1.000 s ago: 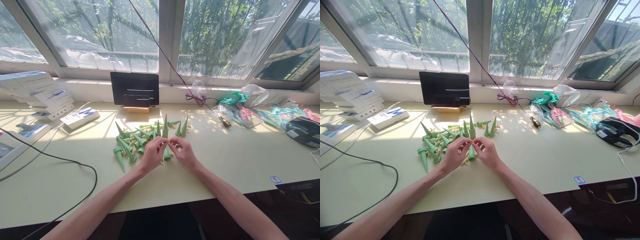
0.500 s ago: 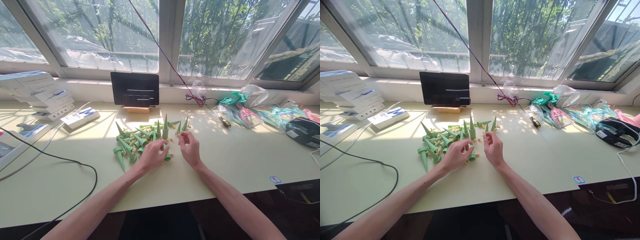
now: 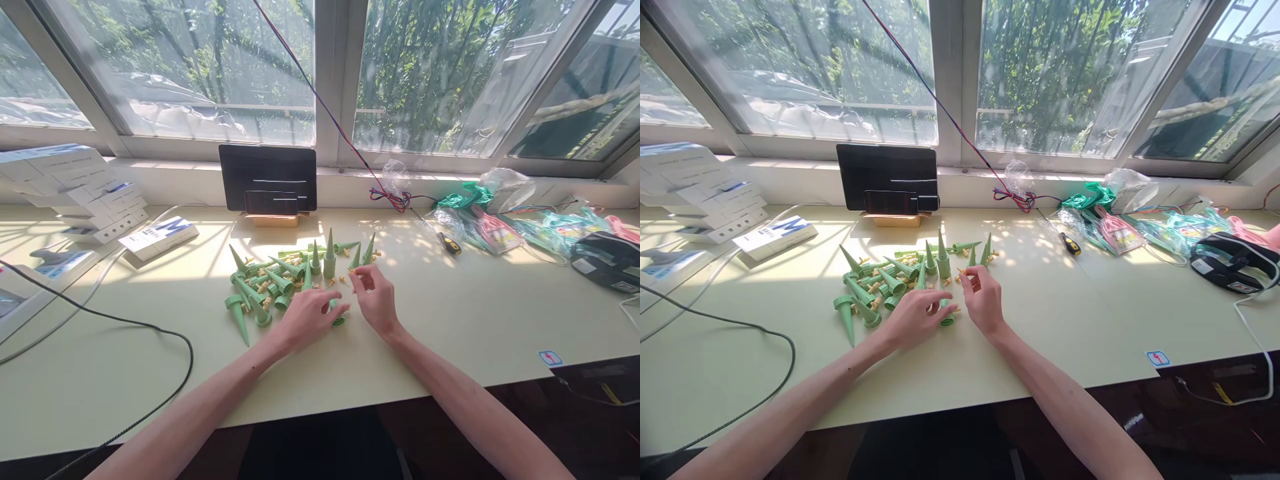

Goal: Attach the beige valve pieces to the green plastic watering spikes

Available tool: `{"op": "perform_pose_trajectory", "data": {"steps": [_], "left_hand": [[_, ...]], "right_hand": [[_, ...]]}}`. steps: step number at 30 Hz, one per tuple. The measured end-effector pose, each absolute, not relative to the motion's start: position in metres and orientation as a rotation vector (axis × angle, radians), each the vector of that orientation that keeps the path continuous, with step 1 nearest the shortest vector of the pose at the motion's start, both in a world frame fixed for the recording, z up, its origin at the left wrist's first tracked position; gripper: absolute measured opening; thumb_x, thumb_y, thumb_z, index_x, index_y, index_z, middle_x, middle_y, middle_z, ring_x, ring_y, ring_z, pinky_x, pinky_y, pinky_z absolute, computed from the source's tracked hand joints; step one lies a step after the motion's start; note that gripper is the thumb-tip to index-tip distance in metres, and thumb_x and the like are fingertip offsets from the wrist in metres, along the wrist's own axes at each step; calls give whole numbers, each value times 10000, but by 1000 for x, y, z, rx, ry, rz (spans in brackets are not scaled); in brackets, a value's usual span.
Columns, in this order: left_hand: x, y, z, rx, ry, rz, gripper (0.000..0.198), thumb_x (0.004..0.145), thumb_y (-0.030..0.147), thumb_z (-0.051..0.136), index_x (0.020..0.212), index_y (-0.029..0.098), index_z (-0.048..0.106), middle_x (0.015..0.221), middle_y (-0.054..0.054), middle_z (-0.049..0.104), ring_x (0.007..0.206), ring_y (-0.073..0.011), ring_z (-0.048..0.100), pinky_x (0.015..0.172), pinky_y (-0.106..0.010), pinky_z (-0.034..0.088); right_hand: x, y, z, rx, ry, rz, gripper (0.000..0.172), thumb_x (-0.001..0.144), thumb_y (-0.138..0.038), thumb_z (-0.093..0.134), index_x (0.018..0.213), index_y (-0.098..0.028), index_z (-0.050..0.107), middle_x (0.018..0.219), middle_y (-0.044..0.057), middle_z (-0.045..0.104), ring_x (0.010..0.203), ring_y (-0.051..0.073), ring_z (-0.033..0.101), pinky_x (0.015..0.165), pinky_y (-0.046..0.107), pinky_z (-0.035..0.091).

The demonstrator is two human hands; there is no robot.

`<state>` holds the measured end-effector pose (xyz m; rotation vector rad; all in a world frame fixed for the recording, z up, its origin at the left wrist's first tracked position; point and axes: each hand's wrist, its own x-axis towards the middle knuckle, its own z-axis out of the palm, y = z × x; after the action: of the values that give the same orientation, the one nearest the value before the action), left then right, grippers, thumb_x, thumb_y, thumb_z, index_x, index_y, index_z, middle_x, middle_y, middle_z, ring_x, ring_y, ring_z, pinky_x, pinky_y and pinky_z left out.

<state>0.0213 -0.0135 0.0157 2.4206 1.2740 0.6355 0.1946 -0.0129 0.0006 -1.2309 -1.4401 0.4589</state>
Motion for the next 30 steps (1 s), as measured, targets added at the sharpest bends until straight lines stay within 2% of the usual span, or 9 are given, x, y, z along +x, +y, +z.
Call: {"op": "perform_pose_trajectory", "data": {"steps": [4, 16, 30], "left_hand": [[21, -15, 16, 2483, 1252, 576, 375, 877, 556, 582, 1014, 237, 725, 626, 14, 612, 612, -154, 556, 612, -265, 366], [22, -14, 11, 2582, 1262, 481, 321, 846, 494, 605, 954, 209, 707, 652, 0, 648, 632, -176, 590, 574, -273, 324], [24, -18, 13, 2579, 1265, 595, 251, 805, 399, 619, 925, 201, 714, 649, 8, 625, 575, -140, 539, 578, -267, 366]], "right_hand": [[194, -13, 1, -1243, -1450, 446, 160, 912, -359, 591, 886, -201, 579, 675, -10, 623, 570, 144, 601, 571, 259, 493], [193, -13, 1, -1243, -1482, 448, 143, 900, -343, 607, 873, -207, 573, 750, -4, 652, 551, 127, 576, 563, 257, 488], [194, -14, 1, -1226, -1501, 442, 129, 904, -333, 602, 897, -208, 571, 811, 2, 663, 554, 115, 567, 542, 250, 481]]}}
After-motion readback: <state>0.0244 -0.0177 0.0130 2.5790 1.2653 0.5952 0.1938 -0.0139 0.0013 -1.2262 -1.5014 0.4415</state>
